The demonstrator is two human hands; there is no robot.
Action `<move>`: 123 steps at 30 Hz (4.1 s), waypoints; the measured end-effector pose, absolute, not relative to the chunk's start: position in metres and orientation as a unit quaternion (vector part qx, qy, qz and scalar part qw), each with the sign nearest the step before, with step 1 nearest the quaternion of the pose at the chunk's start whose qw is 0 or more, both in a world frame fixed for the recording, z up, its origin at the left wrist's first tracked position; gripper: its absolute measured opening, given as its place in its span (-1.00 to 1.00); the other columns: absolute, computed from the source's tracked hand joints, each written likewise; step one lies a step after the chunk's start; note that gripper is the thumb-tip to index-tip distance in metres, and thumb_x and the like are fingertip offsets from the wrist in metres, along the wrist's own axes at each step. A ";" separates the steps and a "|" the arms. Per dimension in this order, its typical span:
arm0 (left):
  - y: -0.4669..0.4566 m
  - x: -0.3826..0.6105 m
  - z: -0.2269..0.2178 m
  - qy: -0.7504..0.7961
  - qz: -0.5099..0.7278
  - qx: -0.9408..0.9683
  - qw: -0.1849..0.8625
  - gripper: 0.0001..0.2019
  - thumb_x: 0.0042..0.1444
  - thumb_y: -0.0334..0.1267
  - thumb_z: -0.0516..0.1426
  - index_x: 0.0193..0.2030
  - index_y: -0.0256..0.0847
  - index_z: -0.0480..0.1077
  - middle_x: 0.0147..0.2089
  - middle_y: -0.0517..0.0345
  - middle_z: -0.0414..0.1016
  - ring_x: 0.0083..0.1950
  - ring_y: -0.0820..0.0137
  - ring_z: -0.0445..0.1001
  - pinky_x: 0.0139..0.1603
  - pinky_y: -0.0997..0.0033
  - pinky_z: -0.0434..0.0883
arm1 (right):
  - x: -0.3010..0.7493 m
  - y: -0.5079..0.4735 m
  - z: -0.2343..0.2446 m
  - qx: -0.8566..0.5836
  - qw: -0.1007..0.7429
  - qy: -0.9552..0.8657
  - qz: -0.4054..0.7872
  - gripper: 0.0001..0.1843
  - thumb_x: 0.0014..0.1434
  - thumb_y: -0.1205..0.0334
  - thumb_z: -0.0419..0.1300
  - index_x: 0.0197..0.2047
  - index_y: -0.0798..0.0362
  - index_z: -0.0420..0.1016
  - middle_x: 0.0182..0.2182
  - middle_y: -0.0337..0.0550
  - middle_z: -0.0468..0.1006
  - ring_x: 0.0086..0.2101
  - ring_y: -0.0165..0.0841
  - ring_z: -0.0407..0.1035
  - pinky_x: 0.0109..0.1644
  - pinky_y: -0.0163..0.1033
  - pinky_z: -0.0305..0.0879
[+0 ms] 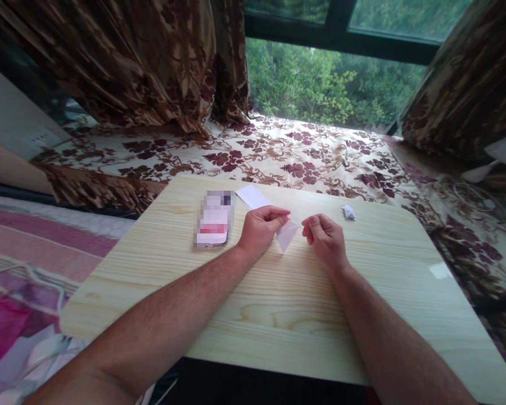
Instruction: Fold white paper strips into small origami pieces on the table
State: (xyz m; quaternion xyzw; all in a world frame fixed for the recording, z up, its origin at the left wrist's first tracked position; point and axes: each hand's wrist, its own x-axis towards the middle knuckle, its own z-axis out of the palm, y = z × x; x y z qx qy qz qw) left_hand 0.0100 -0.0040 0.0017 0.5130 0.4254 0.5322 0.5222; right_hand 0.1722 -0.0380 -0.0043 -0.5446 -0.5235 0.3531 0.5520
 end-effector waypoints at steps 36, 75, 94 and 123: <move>-0.007 0.013 0.005 0.408 0.482 0.537 0.559 -0.83 -0.12 -0.26 0.36 -0.36 -0.27 0.57 -0.48 0.16 0.55 -0.48 0.49 0.42 -0.46 0.52 0.32 | 0.165 -0.045 0.004 -0.555 0.518 -0.567 0.320 -0.77 0.09 0.14 0.22 -0.51 0.09 0.47 -0.67 -0.32 0.29 -0.61 -0.49 0.08 -0.56 -0.34 0.00; 0.003 0.008 -0.005 0.421 0.557 0.493 0.519 -0.69 -0.05 -0.20 0.31 -0.17 -0.23 0.41 -0.48 0.26 0.43 -0.54 0.54 0.32 -0.55 0.56 0.27 | 0.166 -0.041 -0.006 -0.498 0.545 -0.572 0.356 -0.43 -0.02 0.11 0.39 0.07 -0.01 0.40 -0.21 -0.15 0.55 -0.42 -0.43 0.38 -0.47 -0.34 0.28; -0.005 0.012 -0.002 0.385 0.472 0.598 0.521 -0.72 -0.06 -0.38 0.21 -0.13 -0.26 0.48 -0.45 0.27 0.35 -0.46 0.53 0.31 -0.44 0.55 0.28 | 0.168 -0.042 0.000 -0.529 0.586 -0.541 0.290 -0.71 0.23 0.00 0.18 -0.27 0.07 0.53 -0.54 -0.25 0.48 -0.56 -0.44 0.31 -0.51 -0.33 0.27; -0.015 0.013 0.002 0.408 0.516 0.638 0.401 -0.84 0.02 -0.20 0.27 -0.26 -0.20 0.51 -0.34 0.18 0.51 -0.37 0.45 0.41 -0.35 0.49 0.35 | 0.169 -0.038 0.001 -0.458 0.622 -0.484 0.411 -0.79 0.03 0.18 0.35 -0.32 0.06 0.45 -0.60 -0.30 0.50 -0.62 -0.46 0.35 -0.60 -0.36 0.22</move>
